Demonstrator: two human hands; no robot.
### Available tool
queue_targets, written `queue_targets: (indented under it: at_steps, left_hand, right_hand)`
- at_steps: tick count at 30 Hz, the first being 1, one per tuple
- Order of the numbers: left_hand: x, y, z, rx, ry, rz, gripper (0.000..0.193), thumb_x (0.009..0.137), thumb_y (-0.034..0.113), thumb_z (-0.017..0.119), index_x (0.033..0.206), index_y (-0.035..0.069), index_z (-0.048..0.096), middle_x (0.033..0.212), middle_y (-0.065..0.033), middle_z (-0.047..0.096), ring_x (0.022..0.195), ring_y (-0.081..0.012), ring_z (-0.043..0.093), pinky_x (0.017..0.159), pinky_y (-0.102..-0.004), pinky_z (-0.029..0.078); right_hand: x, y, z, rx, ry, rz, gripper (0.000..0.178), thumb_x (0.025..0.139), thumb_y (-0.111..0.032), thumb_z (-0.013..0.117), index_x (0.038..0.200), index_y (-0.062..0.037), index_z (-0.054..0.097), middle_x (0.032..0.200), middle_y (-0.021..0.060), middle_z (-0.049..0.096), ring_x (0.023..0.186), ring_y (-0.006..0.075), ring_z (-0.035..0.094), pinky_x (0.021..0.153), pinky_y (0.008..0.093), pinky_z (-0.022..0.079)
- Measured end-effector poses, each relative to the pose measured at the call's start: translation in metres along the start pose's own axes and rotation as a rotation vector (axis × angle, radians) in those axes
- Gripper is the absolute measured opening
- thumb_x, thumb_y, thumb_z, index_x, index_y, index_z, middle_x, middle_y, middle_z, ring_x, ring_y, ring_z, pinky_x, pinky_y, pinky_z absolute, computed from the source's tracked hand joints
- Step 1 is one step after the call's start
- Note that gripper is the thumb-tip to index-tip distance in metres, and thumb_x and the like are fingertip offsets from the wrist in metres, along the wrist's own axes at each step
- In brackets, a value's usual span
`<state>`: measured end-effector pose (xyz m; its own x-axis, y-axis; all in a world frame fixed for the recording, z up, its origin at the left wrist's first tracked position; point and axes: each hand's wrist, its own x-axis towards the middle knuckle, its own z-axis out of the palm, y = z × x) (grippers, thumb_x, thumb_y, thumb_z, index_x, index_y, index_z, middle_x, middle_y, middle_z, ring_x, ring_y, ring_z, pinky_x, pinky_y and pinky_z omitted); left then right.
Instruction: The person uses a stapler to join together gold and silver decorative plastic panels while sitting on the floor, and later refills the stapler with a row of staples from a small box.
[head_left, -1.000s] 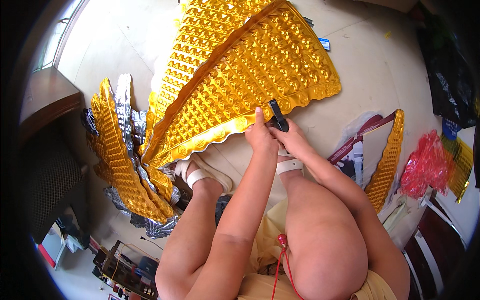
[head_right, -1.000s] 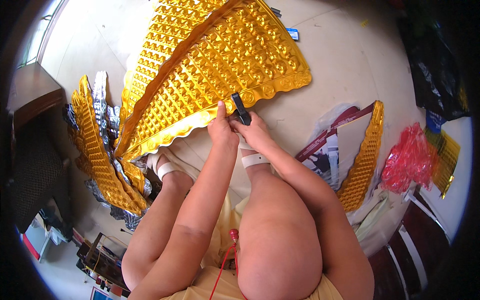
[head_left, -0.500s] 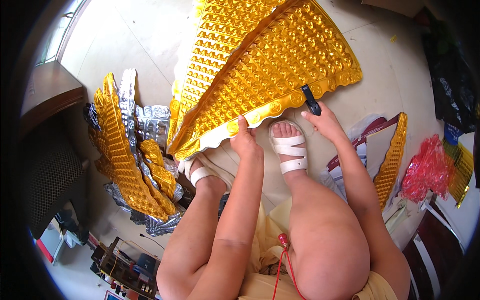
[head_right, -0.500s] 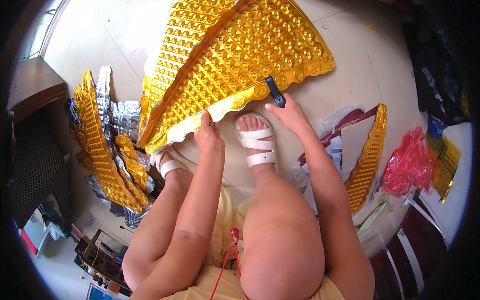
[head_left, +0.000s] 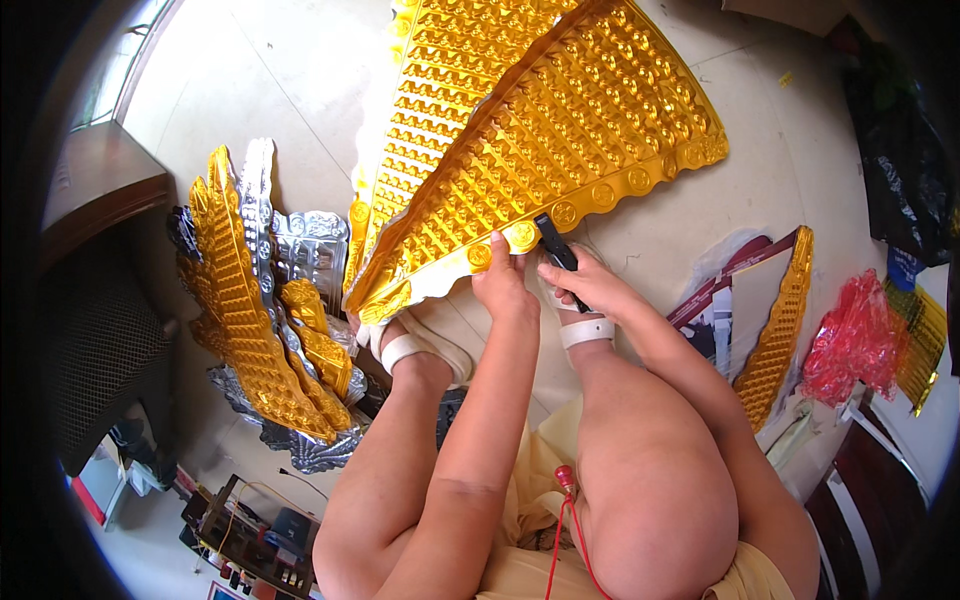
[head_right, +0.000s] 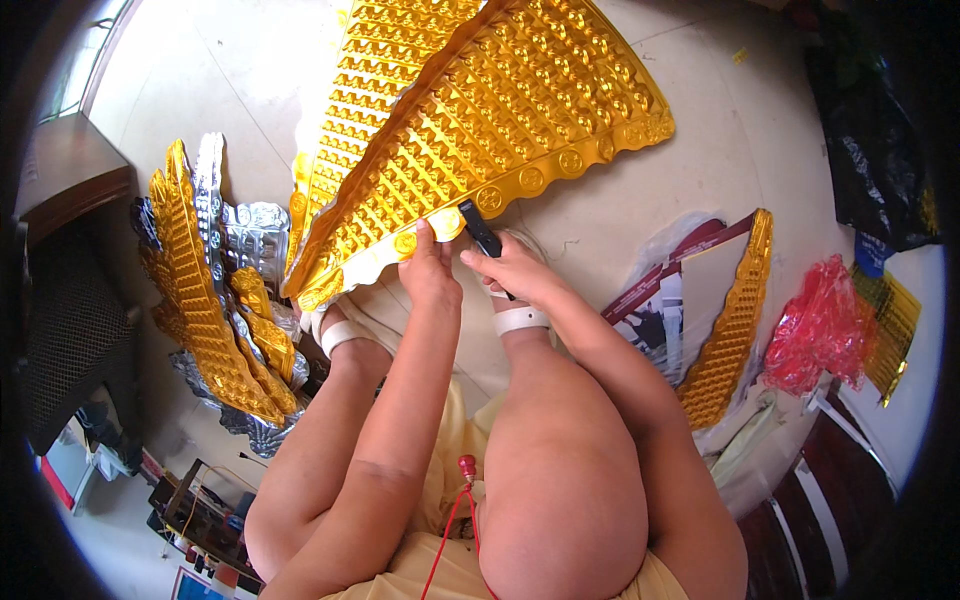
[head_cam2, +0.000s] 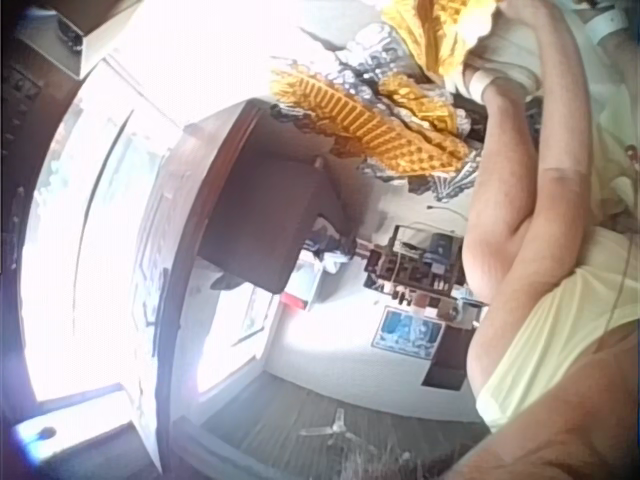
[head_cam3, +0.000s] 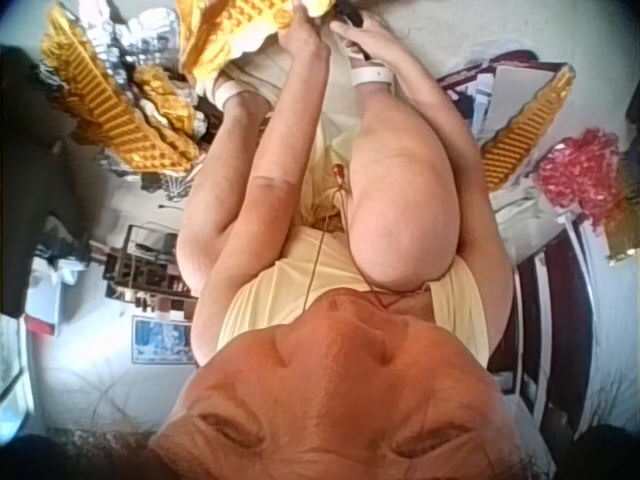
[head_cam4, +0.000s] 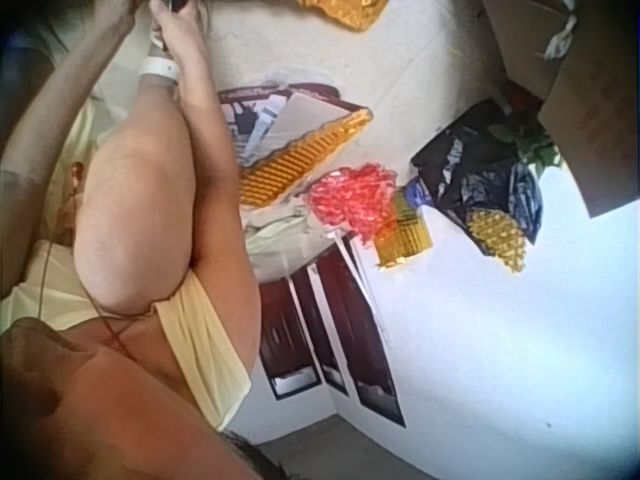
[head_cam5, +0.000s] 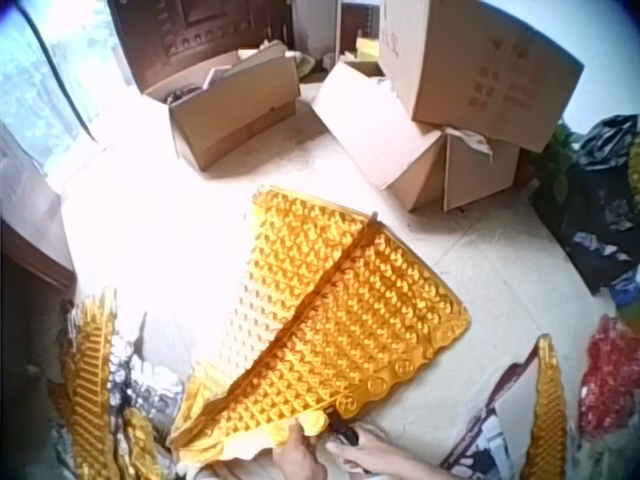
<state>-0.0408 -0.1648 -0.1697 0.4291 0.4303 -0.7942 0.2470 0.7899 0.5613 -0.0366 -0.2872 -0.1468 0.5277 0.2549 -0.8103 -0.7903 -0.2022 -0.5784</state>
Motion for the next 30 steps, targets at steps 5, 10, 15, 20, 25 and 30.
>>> queue_targets:
  at_steps: [5,10,15,20,25,30]
  left_hand:
    - [0.001,-0.002,-0.001,-0.008,-0.012,0.028,0.024,0.087,0.017,0.065,0.107,0.008,0.056,0.099,-0.0010,0.062,0.083,-0.0109,0.061,0.064,-0.0223,0.050]
    - [-0.001,-0.001,0.000,0.009,0.014,0.014,0.024,0.087,0.017,0.065,0.108,0.008,0.056,0.099,-0.0013,0.062,0.082,-0.0111,0.060,0.063,-0.0219,0.051]
    - [-0.004,-0.002,0.003,0.025,0.034,0.002,0.025,0.087,0.016,0.066,0.108,0.008,0.055,0.099,-0.0018,0.062,0.082,-0.0115,0.061,0.064,-0.0223,0.051]
    - [0.001,-0.002,0.001,0.022,0.069,-0.007,0.027,0.086,0.018,0.067,0.107,0.007,0.056,0.098,-0.0029,0.063,0.082,-0.0140,0.062,0.066,-0.0255,0.053]
    - [0.019,0.016,-0.023,-0.172,0.094,0.028,0.027,0.086,0.022,0.065,0.104,0.004,0.055,0.097,-0.0075,0.062,0.082,-0.0172,0.062,0.064,-0.0279,0.052]
    - [0.024,0.031,-0.038,-0.085,0.071,0.067,0.024,0.089,0.015,0.062,0.109,0.004,0.054,0.101,-0.0067,0.063,0.086,-0.0159,0.064,0.069,-0.0268,0.053]
  right_hand:
    - [0.010,0.002,0.002,-0.123,0.044,0.017,0.042,0.079,-0.038,0.071,0.093,-0.0043,0.050,0.070,0.0027,0.055,0.058,0.0088,0.052,0.051,0.0254,0.044]
    - [0.006,-0.004,0.009,-0.169,0.113,0.005,0.037,0.080,-0.034,0.071,0.091,-0.0048,0.050,0.066,0.0008,0.053,0.054,0.0080,0.049,0.049,0.0240,0.041]
    - [0.011,-0.001,0.006,-0.230,0.166,0.062,0.043,0.077,-0.039,0.071,0.093,-0.0033,0.054,0.071,0.0069,0.059,0.058,0.0144,0.058,0.053,0.0297,0.046]
    - [0.018,0.011,0.005,-0.392,0.275,-0.031,0.047,0.074,-0.040,0.071,0.099,-0.0022,0.056,0.077,0.0127,0.063,0.070,0.0242,0.062,0.066,0.0352,0.048]
    - [0.013,0.007,0.001,-0.410,0.347,-0.088,0.043,0.074,-0.036,0.071,0.098,-0.0036,0.058,0.084,0.0172,0.064,0.080,0.0315,0.062,0.073,0.0384,0.048]
    - [0.013,-0.008,-0.036,-0.393,0.334,-0.050,0.034,0.078,-0.031,0.069,0.093,-0.0025,0.057,0.078,0.0122,0.063,0.072,0.0198,0.061,0.065,0.0331,0.048]
